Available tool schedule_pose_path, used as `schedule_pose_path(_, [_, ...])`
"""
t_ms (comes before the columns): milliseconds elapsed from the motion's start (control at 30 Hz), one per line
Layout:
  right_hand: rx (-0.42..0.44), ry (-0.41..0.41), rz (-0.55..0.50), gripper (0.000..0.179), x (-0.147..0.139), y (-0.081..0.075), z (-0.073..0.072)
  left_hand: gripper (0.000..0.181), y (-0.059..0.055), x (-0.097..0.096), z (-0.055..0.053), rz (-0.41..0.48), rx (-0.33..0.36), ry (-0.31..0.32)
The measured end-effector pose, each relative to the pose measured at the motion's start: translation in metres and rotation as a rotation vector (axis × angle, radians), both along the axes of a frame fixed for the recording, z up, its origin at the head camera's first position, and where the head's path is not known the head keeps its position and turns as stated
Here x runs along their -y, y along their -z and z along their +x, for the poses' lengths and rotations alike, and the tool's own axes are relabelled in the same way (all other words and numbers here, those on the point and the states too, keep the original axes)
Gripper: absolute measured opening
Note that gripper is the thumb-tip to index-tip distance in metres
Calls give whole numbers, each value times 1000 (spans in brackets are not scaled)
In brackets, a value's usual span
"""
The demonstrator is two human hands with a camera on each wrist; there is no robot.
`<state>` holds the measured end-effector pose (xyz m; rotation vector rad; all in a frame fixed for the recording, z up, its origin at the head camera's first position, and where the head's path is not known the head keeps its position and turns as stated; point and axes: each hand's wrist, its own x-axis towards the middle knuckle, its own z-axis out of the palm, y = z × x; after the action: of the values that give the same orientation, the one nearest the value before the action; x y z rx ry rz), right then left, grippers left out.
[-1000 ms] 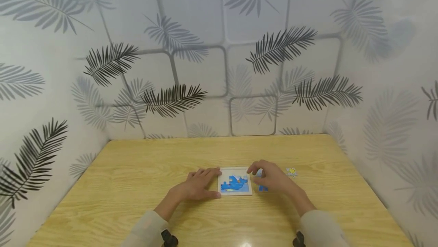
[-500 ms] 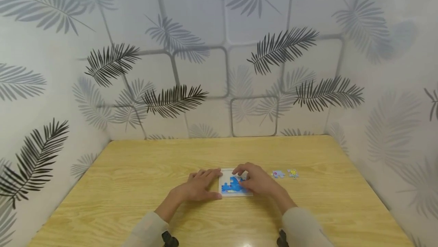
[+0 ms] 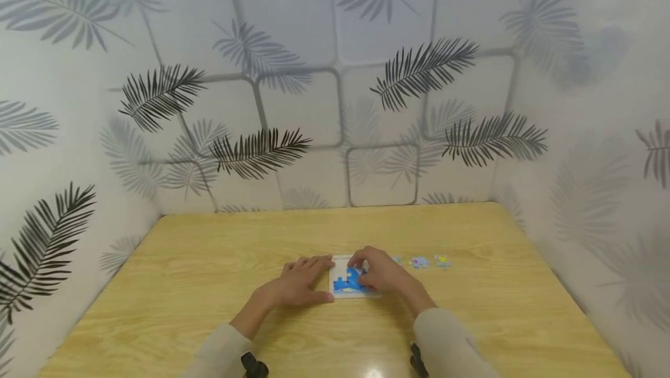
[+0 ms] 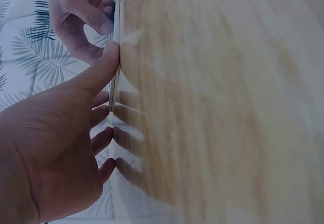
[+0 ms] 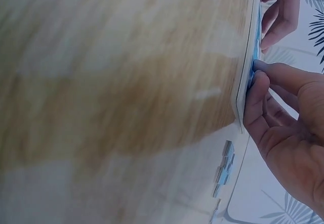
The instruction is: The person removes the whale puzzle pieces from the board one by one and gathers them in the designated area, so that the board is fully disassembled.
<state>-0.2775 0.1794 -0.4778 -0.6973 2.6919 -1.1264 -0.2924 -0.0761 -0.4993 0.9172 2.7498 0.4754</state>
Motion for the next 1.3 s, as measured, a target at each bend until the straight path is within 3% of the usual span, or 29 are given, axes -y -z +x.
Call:
schedule_pose_path(300, [82, 5, -2, 30, 4, -1, 0, 73, -10, 3, 4, 15, 27, 36])
schedule_pose_path(833, [55, -27, -68, 35, 3, 3, 1, 85, 2, 1, -4, -15, 14, 10])
schedule_pose_path(1300, [6, -63, -77, 33, 1, 5, 5, 88, -18, 0, 6, -56, 52, 15])
